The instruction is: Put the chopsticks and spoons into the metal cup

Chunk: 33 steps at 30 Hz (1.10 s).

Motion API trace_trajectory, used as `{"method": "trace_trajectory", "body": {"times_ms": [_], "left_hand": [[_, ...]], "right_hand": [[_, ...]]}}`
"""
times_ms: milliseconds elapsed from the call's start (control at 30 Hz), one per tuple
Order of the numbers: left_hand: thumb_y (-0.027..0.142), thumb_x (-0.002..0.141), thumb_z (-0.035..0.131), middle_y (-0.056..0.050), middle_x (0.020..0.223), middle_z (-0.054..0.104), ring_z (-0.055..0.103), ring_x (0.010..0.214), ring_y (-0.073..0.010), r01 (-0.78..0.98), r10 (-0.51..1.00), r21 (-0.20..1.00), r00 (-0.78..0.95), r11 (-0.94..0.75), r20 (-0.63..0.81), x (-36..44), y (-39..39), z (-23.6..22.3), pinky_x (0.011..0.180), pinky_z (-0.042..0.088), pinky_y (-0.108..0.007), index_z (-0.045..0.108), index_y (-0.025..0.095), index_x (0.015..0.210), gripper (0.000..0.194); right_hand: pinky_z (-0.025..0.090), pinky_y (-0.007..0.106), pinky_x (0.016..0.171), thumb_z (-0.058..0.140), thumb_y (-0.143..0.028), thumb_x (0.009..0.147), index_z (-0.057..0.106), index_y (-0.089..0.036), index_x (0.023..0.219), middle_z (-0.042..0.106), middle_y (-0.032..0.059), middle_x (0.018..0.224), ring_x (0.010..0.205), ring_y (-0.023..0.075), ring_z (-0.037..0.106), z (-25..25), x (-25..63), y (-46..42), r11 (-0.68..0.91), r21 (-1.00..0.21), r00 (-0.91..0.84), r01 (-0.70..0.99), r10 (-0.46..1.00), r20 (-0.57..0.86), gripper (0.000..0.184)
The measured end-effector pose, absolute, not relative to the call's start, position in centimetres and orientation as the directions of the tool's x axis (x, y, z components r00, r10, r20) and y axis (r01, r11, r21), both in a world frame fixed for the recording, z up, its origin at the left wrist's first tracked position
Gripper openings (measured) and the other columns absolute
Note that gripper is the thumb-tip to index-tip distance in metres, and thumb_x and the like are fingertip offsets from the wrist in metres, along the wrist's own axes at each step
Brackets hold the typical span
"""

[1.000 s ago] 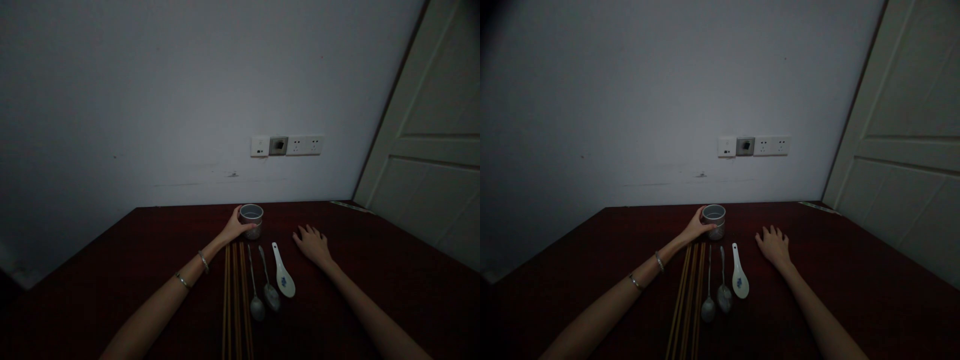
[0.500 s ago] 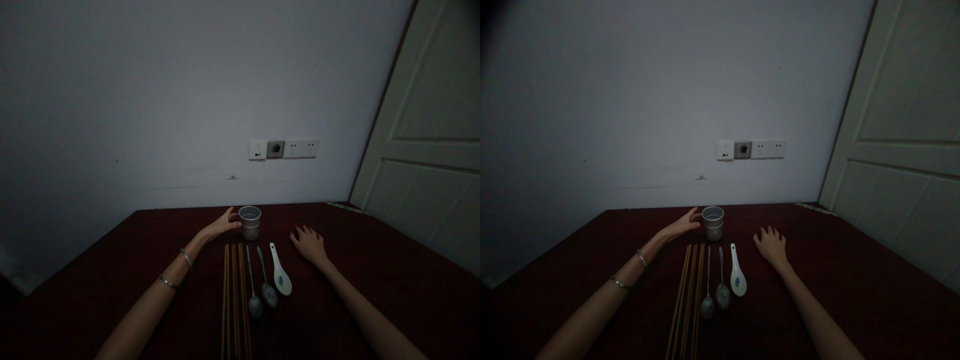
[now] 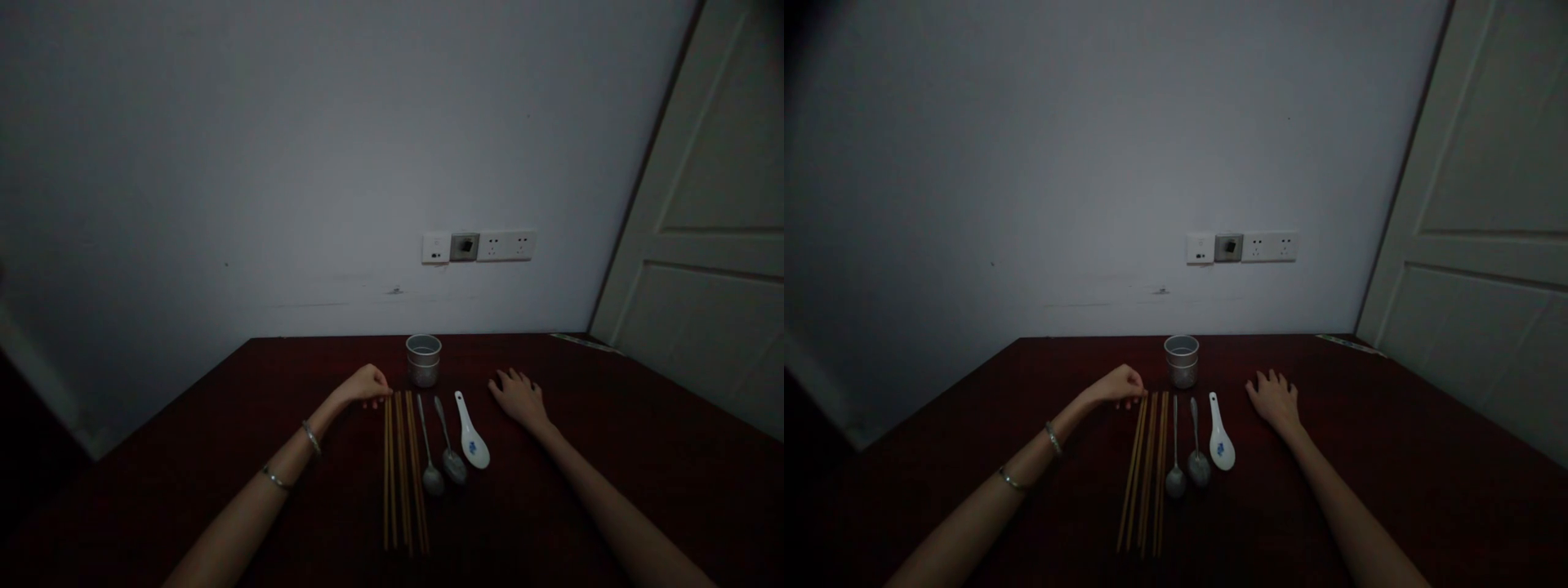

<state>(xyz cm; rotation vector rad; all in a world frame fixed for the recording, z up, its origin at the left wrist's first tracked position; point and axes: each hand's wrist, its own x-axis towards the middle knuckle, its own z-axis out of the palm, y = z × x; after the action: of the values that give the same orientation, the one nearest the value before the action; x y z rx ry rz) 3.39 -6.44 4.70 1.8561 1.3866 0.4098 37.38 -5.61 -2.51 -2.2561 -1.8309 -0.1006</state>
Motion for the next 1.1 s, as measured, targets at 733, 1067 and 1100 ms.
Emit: {"method": "trace_trajectory", "body": {"times_ms": [733, 1067, 1100], "left_hand": [[0.034, 0.065, 0.056, -0.005, 0.047, 0.056, 0.059, 0.055, -0.0185, 0.950, 0.964, 0.270, 0.207, -0.156, -0.169, 5.7, -9.0, 4.4, 0.053, 0.042, -0.025, 0.051, 0.017, 0.044, 0.028], [0.035, 0.064, 0.052, -0.007, 0.059, 0.060, 0.057, 0.054, -0.0169, 0.943, 0.966, 0.278, 0.227, -0.185, -0.128, 5.5, -8.4, 3.3, 0.045, 0.034, -0.022, 0.055, 0.015, 0.052, 0.023], [0.035, 0.064, 0.052, -0.007, 0.058, 0.060, 0.056, 0.053, -0.0162, 0.941, 0.967, 0.284, 0.225, -0.183, -0.123, 5.4, -8.2, 3.1, 0.044, 0.034, -0.022, 0.055, 0.015, 0.053, 0.023]], "right_hand": [[0.025, 0.046, 0.098, 0.029, -0.042, 0.086, 0.048, -0.015, 0.127, 0.042, 0.0152, 0.135, 0.125, 0.0297, 0.035, -2.8, 37.6, -5.5, -0.187, -0.128, 0.212, 0.974, 0.953, 0.218, 0.052], [0.025, 0.046, 0.099, 0.028, -0.042, 0.086, 0.049, -0.015, 0.126, 0.043, 0.0151, 0.134, 0.125, 0.0298, 0.034, -2.7, 37.5, -5.7, -0.186, -0.123, 0.210, 0.975, 0.952, 0.224, 0.052], [0.025, 0.047, 0.099, 0.029, -0.042, 0.086, 0.049, -0.015, 0.126, 0.043, 0.0151, 0.134, 0.125, 0.0299, 0.034, -2.7, 37.5, -5.7, -0.187, -0.126, 0.211, 0.974, 0.952, 0.222, 0.052]]}}
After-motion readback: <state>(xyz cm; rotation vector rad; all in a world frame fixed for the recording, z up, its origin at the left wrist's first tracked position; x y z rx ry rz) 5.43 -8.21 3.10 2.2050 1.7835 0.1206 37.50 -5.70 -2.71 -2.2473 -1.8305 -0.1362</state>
